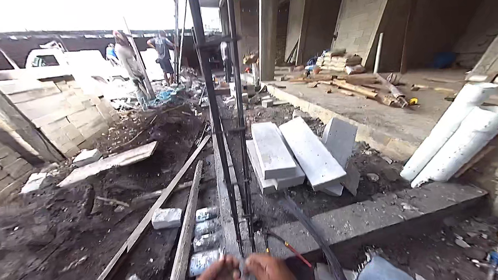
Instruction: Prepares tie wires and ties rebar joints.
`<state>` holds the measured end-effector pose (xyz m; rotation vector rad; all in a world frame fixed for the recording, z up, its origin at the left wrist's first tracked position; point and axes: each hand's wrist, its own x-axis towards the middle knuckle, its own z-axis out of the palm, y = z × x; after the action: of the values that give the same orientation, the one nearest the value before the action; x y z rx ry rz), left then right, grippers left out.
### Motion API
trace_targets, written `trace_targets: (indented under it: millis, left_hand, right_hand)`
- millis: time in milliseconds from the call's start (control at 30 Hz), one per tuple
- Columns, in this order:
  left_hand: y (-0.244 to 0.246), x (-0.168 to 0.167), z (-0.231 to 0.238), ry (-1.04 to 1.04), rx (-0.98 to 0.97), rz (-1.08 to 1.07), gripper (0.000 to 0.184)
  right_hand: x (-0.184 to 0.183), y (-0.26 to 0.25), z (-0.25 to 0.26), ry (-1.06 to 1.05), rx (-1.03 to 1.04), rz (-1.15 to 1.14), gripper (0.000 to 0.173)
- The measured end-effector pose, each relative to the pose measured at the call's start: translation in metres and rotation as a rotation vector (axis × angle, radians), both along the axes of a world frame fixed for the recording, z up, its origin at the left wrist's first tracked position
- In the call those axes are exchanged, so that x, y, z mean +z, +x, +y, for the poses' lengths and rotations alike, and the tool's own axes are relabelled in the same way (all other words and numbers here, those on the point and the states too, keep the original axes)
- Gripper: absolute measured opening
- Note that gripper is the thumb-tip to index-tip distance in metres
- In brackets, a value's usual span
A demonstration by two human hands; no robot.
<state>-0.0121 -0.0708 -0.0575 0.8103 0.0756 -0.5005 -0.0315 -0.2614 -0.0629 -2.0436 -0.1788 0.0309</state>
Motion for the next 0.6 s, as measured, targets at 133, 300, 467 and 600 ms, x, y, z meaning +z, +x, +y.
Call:
trace_targets:
  millis: [133,300,467,600]
  left_hand:
    - [0.013,0.016,-0.004,-0.028,-0.038,0.143,0.032]
    - [0.022,0.008,-0.016,0.1,0.084,0.245,0.031]
    - [0.016,-0.019,-0.007,0.099,-0.062,0.223,0.032]
    - [0.019,-0.016,-0.025,0.12,0.265,0.264,0.033]
  right_hand:
    - [0.013,0.021,-0.014,0.095,0.001,0.171,0.036]
    - [0.005,0.014,-0.001,0.236,-0.066,0.288,0.035]
    - [-0.005,0.015,-0.013,0.219,-0.13,0.294,0.033]
    - [-0.024,0.007,0.001,0.164,-0.049,0.275,0.037]
